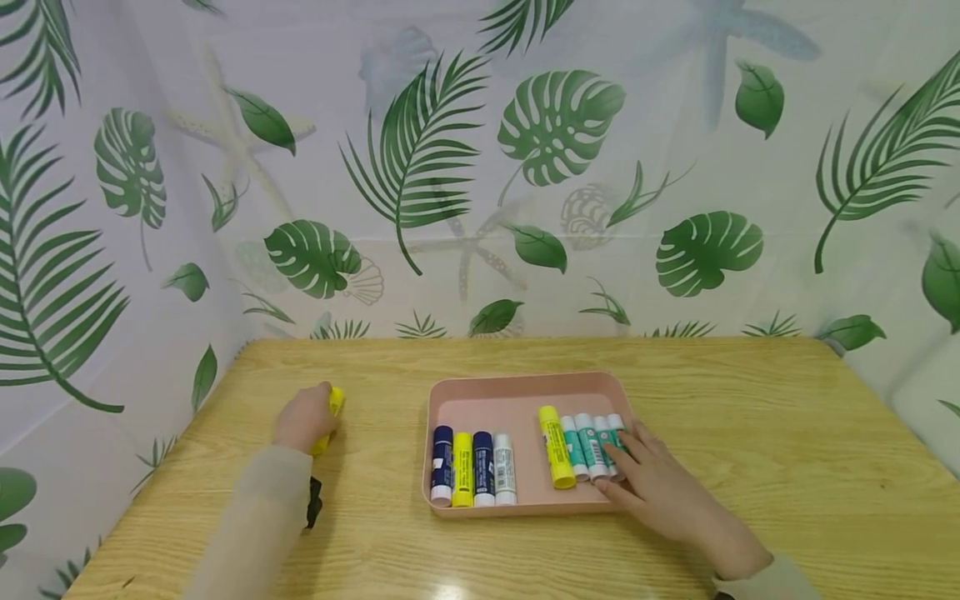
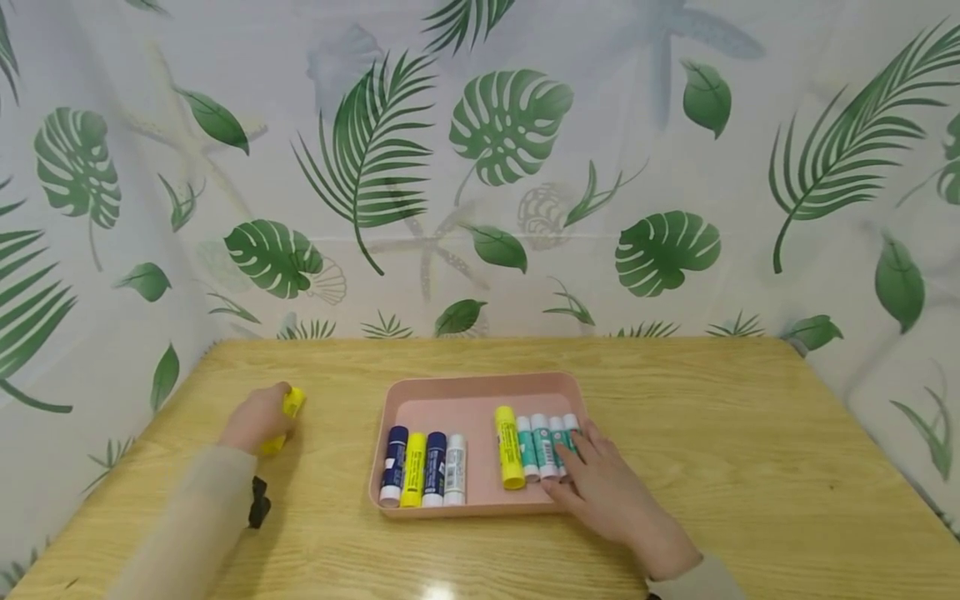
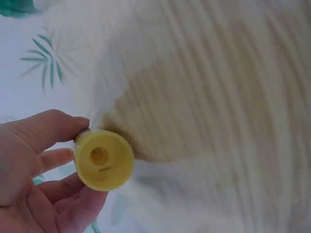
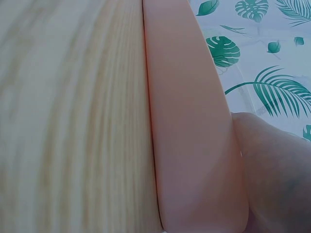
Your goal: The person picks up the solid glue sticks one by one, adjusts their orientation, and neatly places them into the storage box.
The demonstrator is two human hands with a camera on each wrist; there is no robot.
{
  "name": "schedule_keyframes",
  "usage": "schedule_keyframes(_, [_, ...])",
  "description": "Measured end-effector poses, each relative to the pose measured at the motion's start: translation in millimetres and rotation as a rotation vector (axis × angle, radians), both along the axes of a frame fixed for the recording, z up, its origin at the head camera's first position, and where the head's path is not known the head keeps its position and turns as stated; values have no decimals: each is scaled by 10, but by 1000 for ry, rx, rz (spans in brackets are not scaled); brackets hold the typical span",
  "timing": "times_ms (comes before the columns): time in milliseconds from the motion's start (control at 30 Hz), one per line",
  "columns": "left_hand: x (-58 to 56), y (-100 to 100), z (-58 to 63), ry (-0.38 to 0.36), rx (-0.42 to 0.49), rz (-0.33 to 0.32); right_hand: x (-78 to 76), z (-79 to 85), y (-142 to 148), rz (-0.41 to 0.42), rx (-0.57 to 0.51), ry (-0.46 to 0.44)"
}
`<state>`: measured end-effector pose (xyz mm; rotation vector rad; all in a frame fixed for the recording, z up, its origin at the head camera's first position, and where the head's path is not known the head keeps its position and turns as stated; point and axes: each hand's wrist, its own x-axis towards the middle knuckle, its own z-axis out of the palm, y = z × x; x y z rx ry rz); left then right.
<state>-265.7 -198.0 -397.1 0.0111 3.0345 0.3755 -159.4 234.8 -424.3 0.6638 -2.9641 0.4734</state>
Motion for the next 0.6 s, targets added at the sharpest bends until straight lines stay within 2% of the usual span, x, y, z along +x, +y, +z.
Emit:
schedule_keyframes(100, [-27, 158, 14, 11, 42, -21, 5, 2, 11, -10, -1, -12])
schedule_keyframes(300, [-6, 524, 94, 26, 92, -26, 7, 10, 2, -2, -1, -1])
schedule_keyframes(467, [90, 905, 221, 44, 83, -60, 6, 8, 6, -4, 3, 4])
schedule_keyframes(600, [197, 1173, 316, 24, 105, -103, 0, 0, -2, -3, 1, -3])
